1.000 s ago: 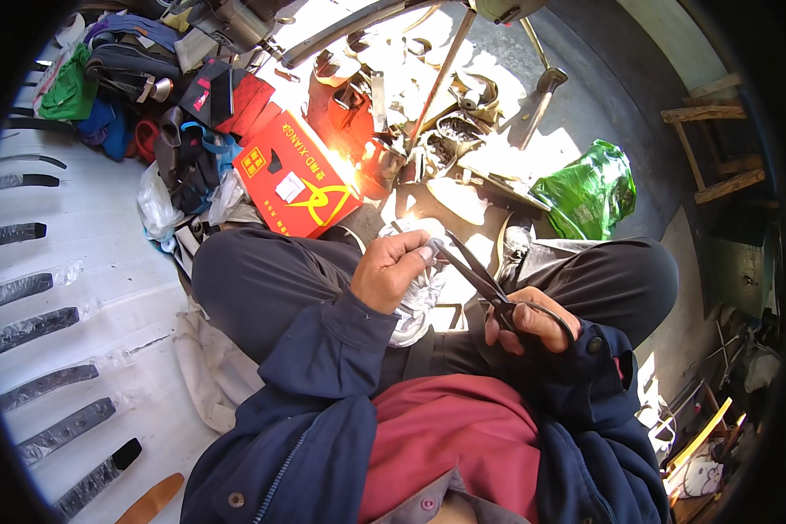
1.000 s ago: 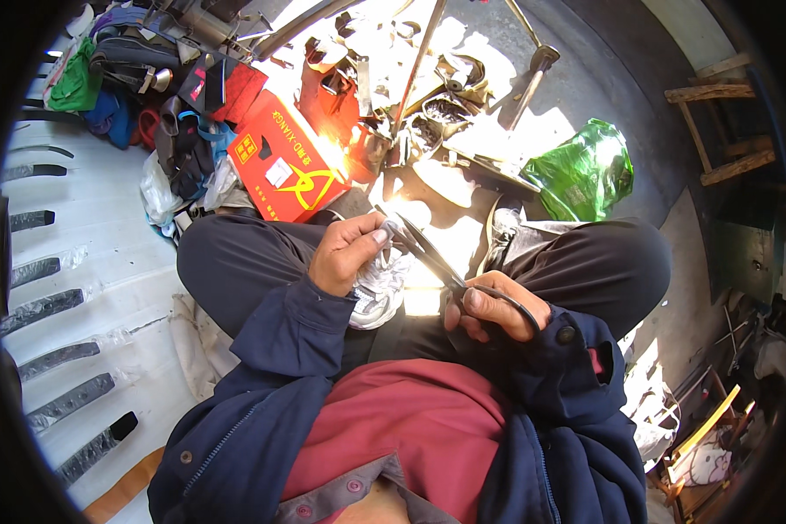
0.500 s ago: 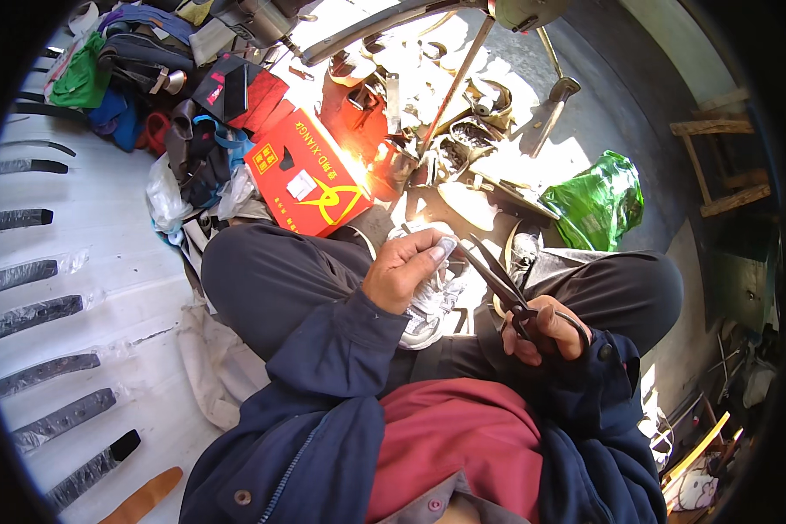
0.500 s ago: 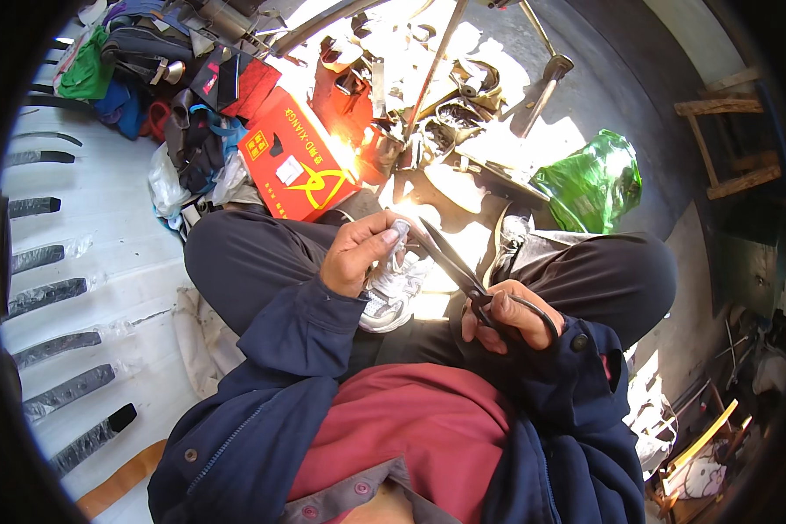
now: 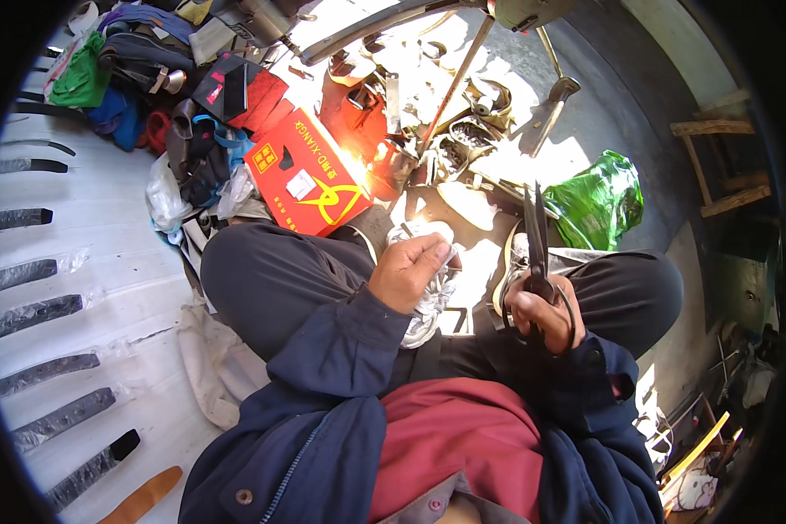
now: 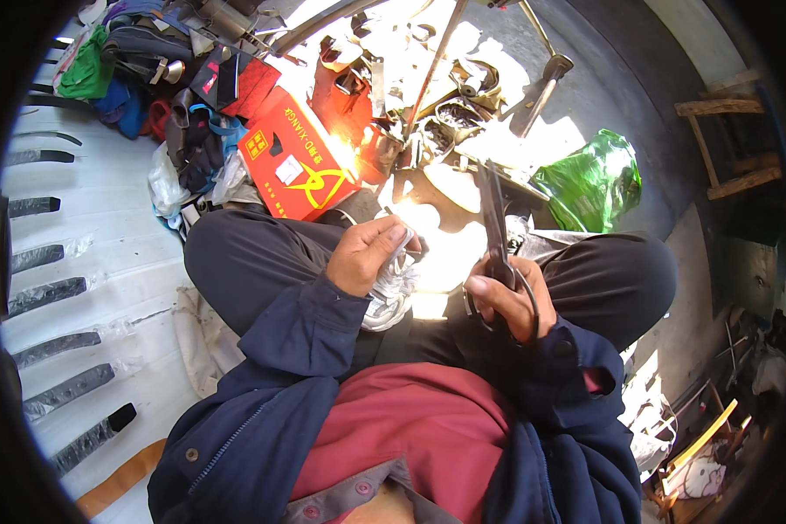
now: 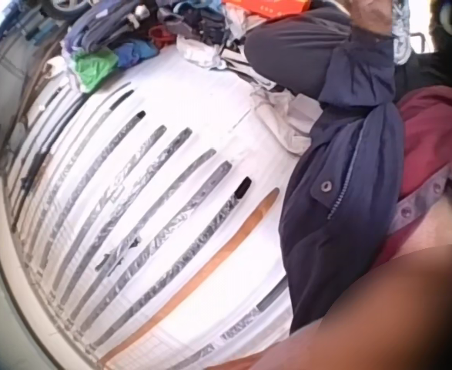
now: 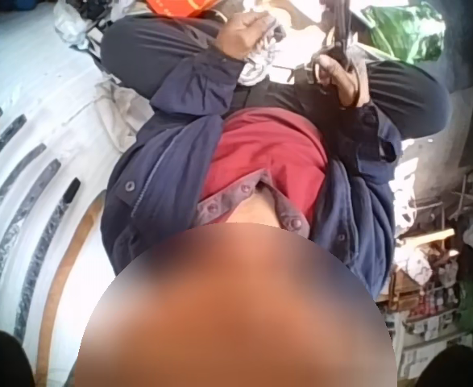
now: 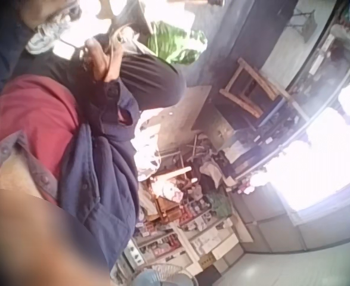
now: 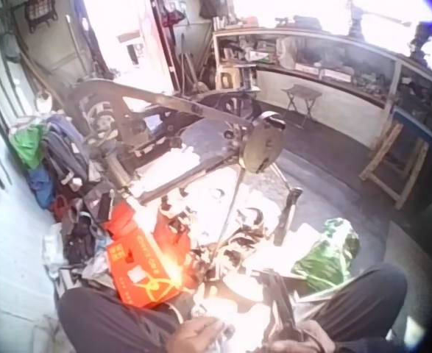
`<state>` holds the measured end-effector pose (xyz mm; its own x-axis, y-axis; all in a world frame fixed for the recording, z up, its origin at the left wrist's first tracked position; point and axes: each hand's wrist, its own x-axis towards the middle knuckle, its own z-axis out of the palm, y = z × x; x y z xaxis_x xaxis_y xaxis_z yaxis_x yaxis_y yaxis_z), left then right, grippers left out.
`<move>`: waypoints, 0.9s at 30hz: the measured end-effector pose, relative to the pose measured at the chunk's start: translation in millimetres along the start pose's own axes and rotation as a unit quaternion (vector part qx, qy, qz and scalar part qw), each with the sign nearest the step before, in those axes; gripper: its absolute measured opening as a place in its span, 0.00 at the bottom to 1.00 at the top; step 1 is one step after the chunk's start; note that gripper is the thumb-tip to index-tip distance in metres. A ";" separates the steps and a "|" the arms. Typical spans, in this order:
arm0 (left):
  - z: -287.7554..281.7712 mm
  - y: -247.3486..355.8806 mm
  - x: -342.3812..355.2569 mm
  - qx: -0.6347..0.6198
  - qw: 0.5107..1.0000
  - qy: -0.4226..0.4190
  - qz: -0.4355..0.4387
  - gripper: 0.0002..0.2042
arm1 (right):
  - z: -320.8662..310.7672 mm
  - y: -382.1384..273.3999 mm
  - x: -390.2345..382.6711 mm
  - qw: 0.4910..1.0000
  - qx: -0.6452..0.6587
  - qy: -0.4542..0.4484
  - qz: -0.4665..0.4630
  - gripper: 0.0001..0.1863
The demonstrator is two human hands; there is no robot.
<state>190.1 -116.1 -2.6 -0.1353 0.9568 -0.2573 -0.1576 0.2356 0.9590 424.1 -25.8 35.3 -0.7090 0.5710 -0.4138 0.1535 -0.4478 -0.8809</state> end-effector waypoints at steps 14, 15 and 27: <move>5.9 -12.2 0.4 0.136 0.988 -0.068 -0.021 0.16 | 27.1 10.5 43.4 0.872 -0.425 0.092 -0.224 0.12; 5.9 -11.9 0.6 0.133 0.988 -0.070 -0.017 0.15 | 26.5 11.3 44.1 0.868 -0.433 0.089 -0.226 0.11; 6.8 -1.5 -3.2 0.100 0.988 -0.083 -0.078 0.12 | 3.9 19.4 47.7 0.942 -0.209 0.247 -0.088 0.06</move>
<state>197.5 -118.4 -2.4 0.0402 0.9172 -0.3963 0.0350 0.3951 0.9180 390.6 -9.9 -0.6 -0.3580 0.9076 -0.2192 0.3947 -0.0657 -0.9165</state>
